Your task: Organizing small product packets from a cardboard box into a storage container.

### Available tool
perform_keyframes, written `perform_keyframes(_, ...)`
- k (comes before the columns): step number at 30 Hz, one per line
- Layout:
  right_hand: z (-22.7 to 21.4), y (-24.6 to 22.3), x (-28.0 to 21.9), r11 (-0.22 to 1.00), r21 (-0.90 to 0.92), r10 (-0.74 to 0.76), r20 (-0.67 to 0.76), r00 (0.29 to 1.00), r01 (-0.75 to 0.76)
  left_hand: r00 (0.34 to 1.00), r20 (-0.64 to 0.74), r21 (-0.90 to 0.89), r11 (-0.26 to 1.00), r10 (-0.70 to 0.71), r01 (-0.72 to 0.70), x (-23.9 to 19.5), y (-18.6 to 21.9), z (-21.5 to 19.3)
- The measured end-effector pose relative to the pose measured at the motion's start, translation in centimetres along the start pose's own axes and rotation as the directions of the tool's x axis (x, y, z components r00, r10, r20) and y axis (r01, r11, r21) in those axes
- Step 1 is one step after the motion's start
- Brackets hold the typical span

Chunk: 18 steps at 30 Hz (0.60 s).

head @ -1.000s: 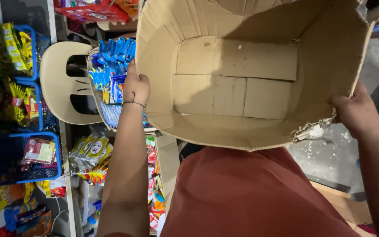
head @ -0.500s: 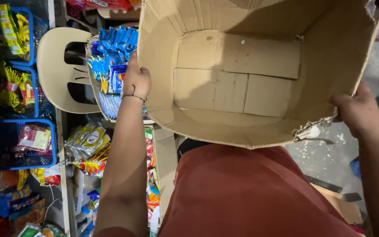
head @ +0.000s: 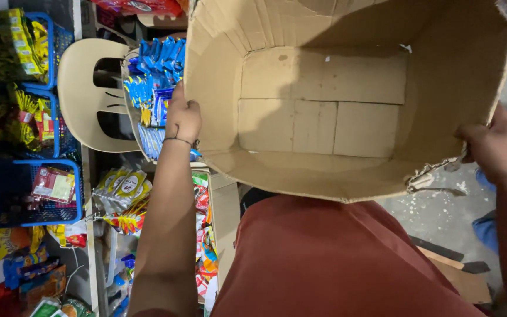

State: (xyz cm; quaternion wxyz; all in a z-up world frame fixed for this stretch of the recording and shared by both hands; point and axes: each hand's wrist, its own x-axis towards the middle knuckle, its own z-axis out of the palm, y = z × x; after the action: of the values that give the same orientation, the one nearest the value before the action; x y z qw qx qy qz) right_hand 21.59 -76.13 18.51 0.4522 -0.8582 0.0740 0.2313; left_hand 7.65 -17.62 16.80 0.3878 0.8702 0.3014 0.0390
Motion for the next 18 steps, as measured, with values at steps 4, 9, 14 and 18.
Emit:
perform_keyframes(4, -0.6, 1.7, 1.3, 0.998, 0.067, 0.004, -0.032, 0.999, -0.002, 0.994, -0.018, 0.045, 0.993, 0.111, -0.110, 0.6, -0.1, 0.5)
perform_keyframes(9, -1.8, 4.4, 3.4, 0.994, 0.104, -0.028, -0.030, 0.999, 0.031, 0.999, -0.020, 0.121, 0.992, 0.029, -0.027, -0.4, 0.3, 0.9)
perform_keyframes(14, -2.1, 8.0, 6.4, 0.991, 0.117, -0.066, -0.033, 0.997, 0.069, 0.995, 0.007, 0.052, 0.994, 0.101, -0.101, 1.0, 0.3, 1.2)
perform_keyframes(18, -1.5, 19.3, 10.1, 0.979, 0.176, 0.096, 0.040, 0.995, -0.102, 0.998, 0.029, 0.025, 0.998, 0.053, -0.054, 1.8, 0.9, 1.4)
